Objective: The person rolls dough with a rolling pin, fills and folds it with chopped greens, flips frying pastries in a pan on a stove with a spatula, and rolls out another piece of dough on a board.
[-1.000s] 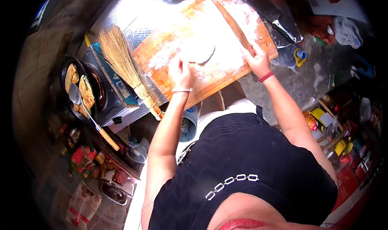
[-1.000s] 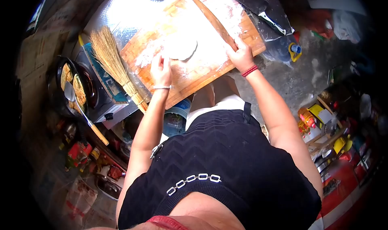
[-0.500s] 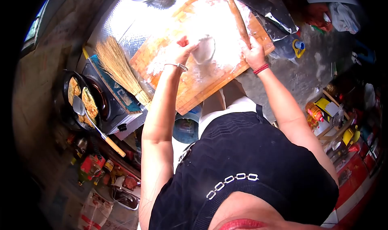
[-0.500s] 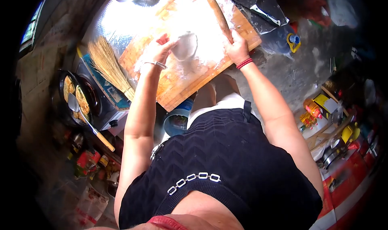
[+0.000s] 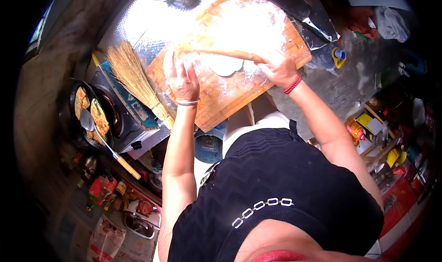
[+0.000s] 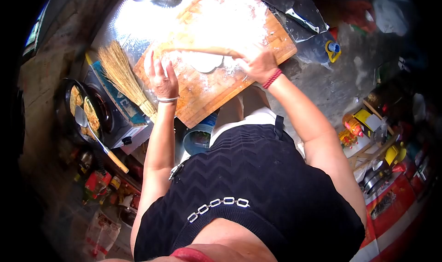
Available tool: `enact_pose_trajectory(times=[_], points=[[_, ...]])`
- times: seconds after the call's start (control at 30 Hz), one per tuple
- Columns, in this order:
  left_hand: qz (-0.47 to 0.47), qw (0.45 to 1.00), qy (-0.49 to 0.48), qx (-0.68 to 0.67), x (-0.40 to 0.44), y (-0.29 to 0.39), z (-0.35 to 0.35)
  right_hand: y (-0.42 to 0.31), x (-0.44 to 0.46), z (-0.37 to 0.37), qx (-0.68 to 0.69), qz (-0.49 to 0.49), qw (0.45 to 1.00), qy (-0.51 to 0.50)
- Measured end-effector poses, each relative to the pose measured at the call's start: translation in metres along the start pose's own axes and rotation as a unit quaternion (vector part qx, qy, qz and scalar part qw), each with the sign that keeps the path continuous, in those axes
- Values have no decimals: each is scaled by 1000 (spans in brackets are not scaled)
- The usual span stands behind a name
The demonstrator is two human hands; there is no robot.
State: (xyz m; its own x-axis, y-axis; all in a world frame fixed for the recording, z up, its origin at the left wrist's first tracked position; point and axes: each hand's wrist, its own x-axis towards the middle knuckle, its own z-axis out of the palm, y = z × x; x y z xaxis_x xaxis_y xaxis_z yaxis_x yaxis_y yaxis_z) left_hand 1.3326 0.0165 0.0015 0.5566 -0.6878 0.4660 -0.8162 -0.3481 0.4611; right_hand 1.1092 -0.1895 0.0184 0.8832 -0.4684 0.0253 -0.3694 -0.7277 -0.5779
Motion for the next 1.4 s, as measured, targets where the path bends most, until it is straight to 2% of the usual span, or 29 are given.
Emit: enact_pose_trajectory(times=[0.03,0.13,0.23,0.3,0.33,0.43,0.47,0.5,0.53,0.6,0.63,0.67,0.7,0.73,0.77,0.83,0.9,0.97,1.03,1.1,1.13,1.17,1.2,1.23,1.27,1.3,1.37,1.4], points=[[-21,996,-69,49,-14,-4,6,-4,7,5,-47,-50,997,-42],[-89,950,-253,159,-25,-7,21,-12,36,33,-189,-118,974,-38],[-146,948,-191,208,15,-17,37,-3,93,41,-199,-26,971,-127],[-263,920,-243,163,68,-40,50,2,139,47,-150,-79,984,53],[-322,897,-269,138,79,-47,53,4,159,51,-142,-88,984,68],[-255,923,-168,233,77,-46,59,8,160,53,-111,-81,988,76],[-235,948,-141,161,58,-48,63,7,133,54,-95,-71,991,58],[-133,944,-171,250,41,-31,43,7,110,54,-79,-67,994,43],[-58,958,-174,220,8,-29,36,4,76,49,-99,-91,991,6],[-45,972,-195,125,-28,-9,13,-1,56,44,-123,-119,984,-52],[-43,971,-214,96,-36,-5,8,-4,55,40,-128,-124,981,-75],[-57,967,-214,126,-31,-15,14,-7,54,36,-132,-131,978,-99],[-69,962,-208,160,-8,-31,26,-5,81,42,-152,-131,979,-44],[-116,956,-177,203,17,-43,38,-8,118,44,-126,-124,984,-5],[-172,954,-160,186,44,-50,41,-13,150,44,-155,-120,980,33],[-216,946,-129,206,73,-70,49,-11,182,56,-154,-106,981,60],[-195,942,-140,236,71,-64,47,-11,181,52,-119,-89,987,56],[-105,963,-143,205,28,-43,32,-6,118,53,-137,-82,987,8],[-77,967,-192,147,-31,-15,12,-10,57,41,-151,-95,980,-86],[-74,967,-228,85,-59,1,-2,-4,30,37,-94,-158,977,-109],[-102,970,-206,82,-50,-6,5,-8,48,36,-91,-149,979,-101],[-104,973,-164,128,-32,-21,18,-10,74,36,-153,-139,974,-96],[-128,960,-161,189,2,-32,26,-10,109,43,-160,-156,974,-31],[-153,956,-107,227,27,-54,47,-7,146,51,-164,-125,978,-3],[-255,909,-224,243,72,-46,34,-8,173,56,-166,-92,982,21],[-226,935,-153,226,81,-61,42,-16,191,50,-183,-90,979,31],[-232,940,-166,186,59,-53,43,-6,174,52,-158,-98,982,27],[-171,946,-188,201,39,-40,35,-4,151,47,-140,-102,985,9]])
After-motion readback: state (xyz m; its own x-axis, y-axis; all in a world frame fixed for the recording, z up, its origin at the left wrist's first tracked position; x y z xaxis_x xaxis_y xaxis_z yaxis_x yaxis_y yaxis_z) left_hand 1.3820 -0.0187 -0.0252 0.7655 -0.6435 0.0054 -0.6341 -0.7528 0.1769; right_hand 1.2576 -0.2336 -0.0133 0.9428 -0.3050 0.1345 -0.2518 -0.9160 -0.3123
